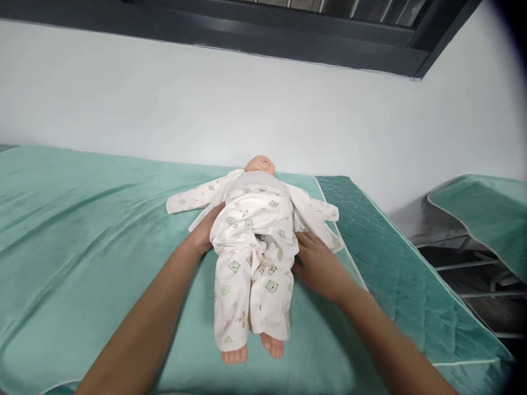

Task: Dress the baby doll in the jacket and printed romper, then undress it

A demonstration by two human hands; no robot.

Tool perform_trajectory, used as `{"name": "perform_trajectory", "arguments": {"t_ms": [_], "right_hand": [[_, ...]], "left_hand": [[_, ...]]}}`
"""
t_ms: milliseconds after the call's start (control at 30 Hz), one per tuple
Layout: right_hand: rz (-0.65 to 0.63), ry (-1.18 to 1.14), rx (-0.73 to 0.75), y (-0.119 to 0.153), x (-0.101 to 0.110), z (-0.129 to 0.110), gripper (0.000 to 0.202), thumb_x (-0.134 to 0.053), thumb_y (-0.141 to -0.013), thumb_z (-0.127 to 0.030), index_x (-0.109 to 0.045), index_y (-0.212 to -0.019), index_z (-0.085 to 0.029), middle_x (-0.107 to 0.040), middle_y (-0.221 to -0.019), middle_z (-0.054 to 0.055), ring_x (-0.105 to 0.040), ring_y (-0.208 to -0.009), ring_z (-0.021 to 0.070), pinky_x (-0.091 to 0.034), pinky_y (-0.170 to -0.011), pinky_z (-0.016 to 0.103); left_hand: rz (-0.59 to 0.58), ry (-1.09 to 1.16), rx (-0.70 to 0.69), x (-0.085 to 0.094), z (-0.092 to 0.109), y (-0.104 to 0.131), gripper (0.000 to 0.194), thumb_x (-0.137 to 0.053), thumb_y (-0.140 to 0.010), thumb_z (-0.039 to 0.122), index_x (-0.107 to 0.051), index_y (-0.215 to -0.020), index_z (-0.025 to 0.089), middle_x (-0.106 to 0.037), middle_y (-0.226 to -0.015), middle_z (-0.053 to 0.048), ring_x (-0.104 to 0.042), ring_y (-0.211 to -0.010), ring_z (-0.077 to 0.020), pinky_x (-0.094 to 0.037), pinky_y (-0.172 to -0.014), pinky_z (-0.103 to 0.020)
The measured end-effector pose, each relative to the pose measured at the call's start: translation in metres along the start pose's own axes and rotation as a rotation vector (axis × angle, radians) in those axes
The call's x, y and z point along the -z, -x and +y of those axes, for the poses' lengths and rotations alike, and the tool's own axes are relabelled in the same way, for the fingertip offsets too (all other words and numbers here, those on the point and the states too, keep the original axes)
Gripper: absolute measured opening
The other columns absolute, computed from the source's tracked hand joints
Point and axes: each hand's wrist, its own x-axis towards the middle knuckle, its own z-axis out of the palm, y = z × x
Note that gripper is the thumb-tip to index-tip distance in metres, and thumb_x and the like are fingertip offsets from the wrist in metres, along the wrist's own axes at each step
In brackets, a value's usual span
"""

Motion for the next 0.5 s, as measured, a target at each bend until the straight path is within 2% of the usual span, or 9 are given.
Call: {"name": "perform_trajectory", "arguments": {"t_ms": [167,267,367,433,500], "right_hand": [[-0.013,-0.057,-0.003,-0.006,-0.019,-0.01,0.019,-0.055,-0.088,-0.013,-0.068,-0.1,-0.02,-0.065,-0.106,0.01,-0.057,-0.103,0.0263,-0.046,-0.087,0.038],[-0.044,-0.173,0.021,0.002,-0.012,-0.006,0.018,-0.053,-0.089,-0.012,-0.069,-0.092,-0.021,-0.066,-0.099,0.008,-0.059,-0.099,0.0238,-0.046,-0.083,0.035],[-0.113,-0.427,0.02,0.003,0.005,0.007,0.02,-0.05,-0.092,-0.017,-0.069,-0.088,-0.022,-0.067,-0.098,0.005,-0.062,-0.093,0.0196,-0.047,-0.078,0.031],[-0.058,-0.559,-0.139,-0.007,0.014,0.02,0.019,-0.05,-0.094,-0.024,-0.068,-0.086,-0.022,-0.068,-0.089,0.003,-0.063,-0.081,0.0179,-0.047,-0.071,0.03],[0.109,-0.64,-0.365,-0.025,0.02,0.033,0.017,-0.054,-0.092,-0.032,-0.067,-0.088,-0.022,-0.069,-0.082,0.003,-0.062,-0.074,0.0182,-0.046,-0.067,0.031]], "left_hand": [[-0.017,0.005,-0.023,-0.003,-0.001,-0.001,0.052,-0.073,-0.073,0.044,-0.07,-0.12,0.023,-0.073,-0.116,-0.009,-0.062,-0.116,-0.0333,-0.048,-0.102,-0.043],[-0.023,0.0,-0.014,-0.003,-0.002,-0.002,0.05,-0.072,-0.075,0.045,-0.071,-0.119,0.022,-0.073,-0.115,-0.009,-0.063,-0.115,-0.0332,-0.047,-0.103,-0.044],[-0.047,-0.006,-0.023,-0.002,-0.003,-0.001,0.047,-0.069,-0.077,0.043,-0.069,-0.12,0.023,-0.073,-0.116,-0.008,-0.062,-0.116,-0.0324,-0.045,-0.105,-0.044],[-0.054,-0.047,-0.064,-0.002,-0.004,0.0,0.046,-0.067,-0.079,0.039,-0.068,-0.122,0.023,-0.072,-0.119,-0.007,-0.059,-0.12,-0.0318,-0.041,-0.108,-0.044],[-0.045,-0.116,-0.119,-0.002,-0.004,0.002,0.043,-0.065,-0.081,0.036,-0.066,-0.122,0.025,-0.07,-0.122,-0.006,-0.056,-0.124,-0.0311,-0.038,-0.111,-0.044]]}}
